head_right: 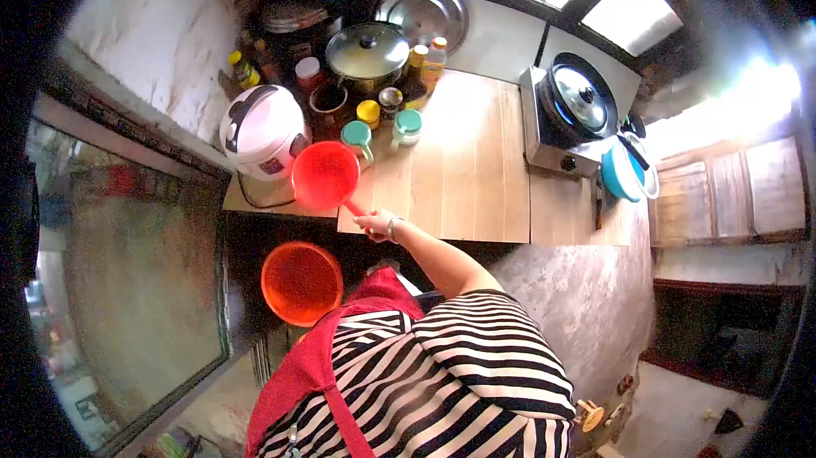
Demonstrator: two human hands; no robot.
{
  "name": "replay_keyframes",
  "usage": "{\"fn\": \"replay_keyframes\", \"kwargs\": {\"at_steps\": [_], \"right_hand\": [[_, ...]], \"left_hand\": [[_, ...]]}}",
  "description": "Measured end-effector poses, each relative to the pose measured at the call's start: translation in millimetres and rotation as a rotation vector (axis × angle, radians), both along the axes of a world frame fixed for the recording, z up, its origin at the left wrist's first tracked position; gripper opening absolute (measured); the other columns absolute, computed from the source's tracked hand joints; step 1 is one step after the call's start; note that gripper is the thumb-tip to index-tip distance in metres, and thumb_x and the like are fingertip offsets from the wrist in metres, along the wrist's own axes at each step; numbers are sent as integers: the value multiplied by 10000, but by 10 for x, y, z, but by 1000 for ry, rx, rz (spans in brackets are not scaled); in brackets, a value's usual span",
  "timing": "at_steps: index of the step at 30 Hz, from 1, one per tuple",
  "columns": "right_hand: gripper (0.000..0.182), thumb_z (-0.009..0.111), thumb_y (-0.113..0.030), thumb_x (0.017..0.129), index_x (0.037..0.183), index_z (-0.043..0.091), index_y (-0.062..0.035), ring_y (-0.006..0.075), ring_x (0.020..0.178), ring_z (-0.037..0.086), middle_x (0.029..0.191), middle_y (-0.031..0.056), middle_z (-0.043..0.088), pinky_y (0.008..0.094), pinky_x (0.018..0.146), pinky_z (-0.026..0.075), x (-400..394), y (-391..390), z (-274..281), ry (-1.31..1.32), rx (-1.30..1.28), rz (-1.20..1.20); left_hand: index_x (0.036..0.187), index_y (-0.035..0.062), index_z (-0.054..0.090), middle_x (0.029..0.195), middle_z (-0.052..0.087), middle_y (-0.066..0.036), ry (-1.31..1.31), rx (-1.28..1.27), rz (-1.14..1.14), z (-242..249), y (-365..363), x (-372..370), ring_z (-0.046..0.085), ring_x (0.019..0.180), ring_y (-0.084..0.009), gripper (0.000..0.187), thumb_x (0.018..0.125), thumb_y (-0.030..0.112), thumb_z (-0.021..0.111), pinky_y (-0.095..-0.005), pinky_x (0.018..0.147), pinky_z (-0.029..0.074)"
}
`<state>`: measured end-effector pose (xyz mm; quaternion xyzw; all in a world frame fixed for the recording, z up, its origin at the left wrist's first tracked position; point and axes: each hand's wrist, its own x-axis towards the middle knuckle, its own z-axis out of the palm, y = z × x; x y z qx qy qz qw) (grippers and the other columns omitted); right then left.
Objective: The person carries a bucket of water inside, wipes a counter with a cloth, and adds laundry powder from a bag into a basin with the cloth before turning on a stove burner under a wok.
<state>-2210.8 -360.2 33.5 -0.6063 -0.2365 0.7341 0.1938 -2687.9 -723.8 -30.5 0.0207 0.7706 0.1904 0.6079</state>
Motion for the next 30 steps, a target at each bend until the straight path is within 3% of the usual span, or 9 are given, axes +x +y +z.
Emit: {"fn": "replay_keyframes", "kwargs": {"at_steps": [5,8,11,17,20,21,23,29,30], "right_hand": [[354,664,-404,745,653,560,-78,115,427,465,536,18,502,243,382,388,171,-290,223,-7,21,365],[391,648,-453,736,714,583,-68,110,437,492,568,16,543,238,404,415,34,-431,334,-136,114,643],[398,638,-437,745,638,591,-56,119,407,484,515,19,529,249,376,399,-293,-414,98,-198,87,899],[369,547,-410,719,641,601,-54,155,446,521,583,48,590,292,409,437,-990,-447,-320,-250,73,1022],[406,512,-438,741,644,600,-54,164,471,532,590,41,589,299,429,447,-1183,-452,-699,-320,228,1346],[402,556,-454,740,667,600,-61,168,440,517,579,52,584,307,405,435,-1243,-555,-1200,-378,549,1223],[401,566,-456,740,675,601,-63,166,430,512,575,54,581,306,395,428,-1277,-578,-1434,-319,618,1198],[399,597,-463,740,700,603,-66,161,400,496,561,61,574,301,366,409,-1270,-620,-909,-219,-101,851],[389,616,-454,744,698,593,-69,154,362,467,529,61,552,285,337,379,-1323,-568,-888,-144,-89,993]], "left_hand": [[1087,21,506,913,614,-110,8,6,-35,76,240,109,595,757,-195,266,835,96,543,-314,664,486],[1096,23,502,912,613,-106,18,9,-61,121,353,134,591,760,-188,277,834,98,547,-309,669,484],[1104,24,499,910,612,-101,33,10,-76,161,415,160,587,762,-181,287,832,101,550,-304,673,481],[1122,26,491,908,610,-92,67,12,-96,330,347,204,579,767,-168,309,830,106,557,-293,681,475],[1130,28,487,907,609,-88,77,27,-87,485,151,140,575,769,-161,320,829,109,560,-288,685,472],[1133,28,486,906,608,-86,83,36,-81,560,21,120,574,770,-159,324,829,110,562,-287,686,471],[1139,29,484,905,607,-83,107,50,-64,750,-266,130,571,771,-154,332,828,112,564,-283,689,469],[1156,31,476,903,605,-74,156,8,10,1124,-1063,380,563,776,-141,354,826,117,571,-273,697,463],[1159,32,475,902,605,-73,154,2,15,1122,-1137,398,562,777,-139,358,825,118,572,-271,699,462]]}}
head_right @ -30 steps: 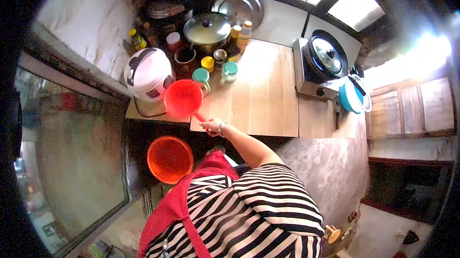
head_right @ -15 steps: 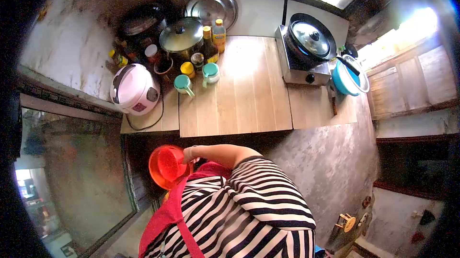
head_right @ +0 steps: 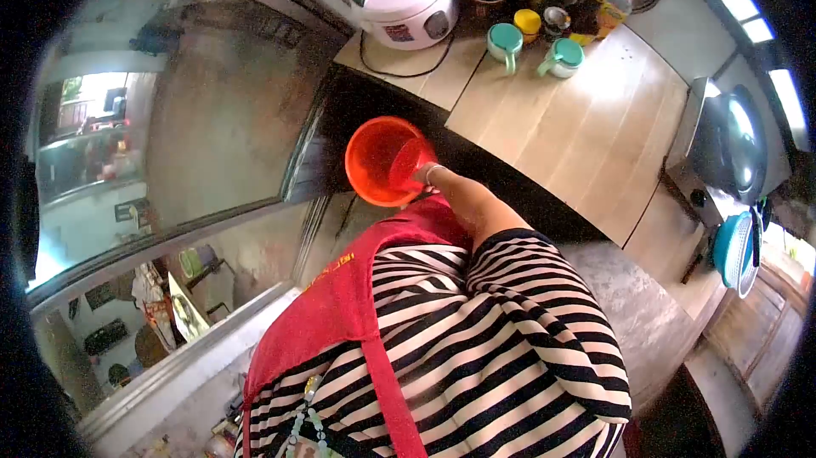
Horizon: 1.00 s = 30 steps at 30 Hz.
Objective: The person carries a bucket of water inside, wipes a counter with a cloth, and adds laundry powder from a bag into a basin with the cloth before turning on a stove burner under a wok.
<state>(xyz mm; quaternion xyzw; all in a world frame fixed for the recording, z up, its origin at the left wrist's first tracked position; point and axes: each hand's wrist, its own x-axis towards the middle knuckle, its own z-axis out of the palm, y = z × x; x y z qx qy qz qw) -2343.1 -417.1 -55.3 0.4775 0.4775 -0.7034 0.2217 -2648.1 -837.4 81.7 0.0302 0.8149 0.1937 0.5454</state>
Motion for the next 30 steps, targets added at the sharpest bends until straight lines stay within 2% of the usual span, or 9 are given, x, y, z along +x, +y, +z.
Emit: {"fn": "replay_keyframes", "kwargs": {"at_steps": [2,10,14,18,21,23,25,26,30], "right_hand": [[408,598,-455,759,684,582,-54,150,354,460,514,54,536,271,332,370,-88,-46,109,-100,36,-162],[322,576,-367,787,715,599,-54,152,411,502,562,47,568,285,354,405,-276,-202,-321,259,313,-53],[214,558,-265,804,830,623,-62,125,516,574,644,38,608,266,402,452,-223,-360,-88,-87,296,-241],[325,527,-322,818,683,623,-41,158,495,558,605,58,595,302,451,462,334,-815,-146,-90,281,-509],[231,523,-230,802,682,637,-69,161,491,579,632,68,617,301,449,477,1034,-1391,-455,-237,593,-258],[191,536,-244,792,710,655,-121,156,507,592,639,49,628,308,445,484,1609,-1838,-709,-426,594,118],[146,566,-224,729,734,676,-128,214,667,624,771,85,645,341,596,511,1975,-2281,-391,-574,465,383],[137,578,-174,685,745,683,-110,253,789,634,878,128,647,354,707,518,2060,-2542,-31,-585,480,501],[157,582,-253,710,717,681,-133,258,774,630,861,98,655,353,689,515,2452,-3601,210,-719,422,38]], "left_hand": [[1164,33,473,901,604,-70,-5,-12,2,4,-128,-17,559,779,-134,366,824,120,574,-268,702,460],[1187,36,463,898,602,-58,-30,24,-72,-230,-356,-305,548,785,-116,396,821,127,584,-254,713,453],[1199,38,458,896,600,-52,-36,126,-161,-467,-325,-599,543,788,-107,412,820,131,588,-247,718,449],[1210,39,453,895,599,-46,-33,385,-286,-542,271,-814,537,791,-98,427,818,134,593,-241,723,445],[1318,54,337,956,569,-29,-77,625,-368,363,1189,-563,510,832,-86,584,816,159,618,-240,782,417],[1364,67,255,1256,455,-116,-95,803,-505,871,1710,-403,459,1079,-174,635,825,115,587,-300,910,372],[1388,81,182,1327,380,-134,-1,979,-815,1419,2185,-196,439,1112,-189,652,845,123,540,-309,927,358],[1389,82,183,1327,381,-120,-203,980,-700,1627,2374,-74,444,1105,-182,670,844,204,554,-289,903,373],[1339,26,271,1284,418,-174,-141,1431,-1013,2743,2892,550,397,1202,-242,827,750,497,611,-354,1011,258]]}}
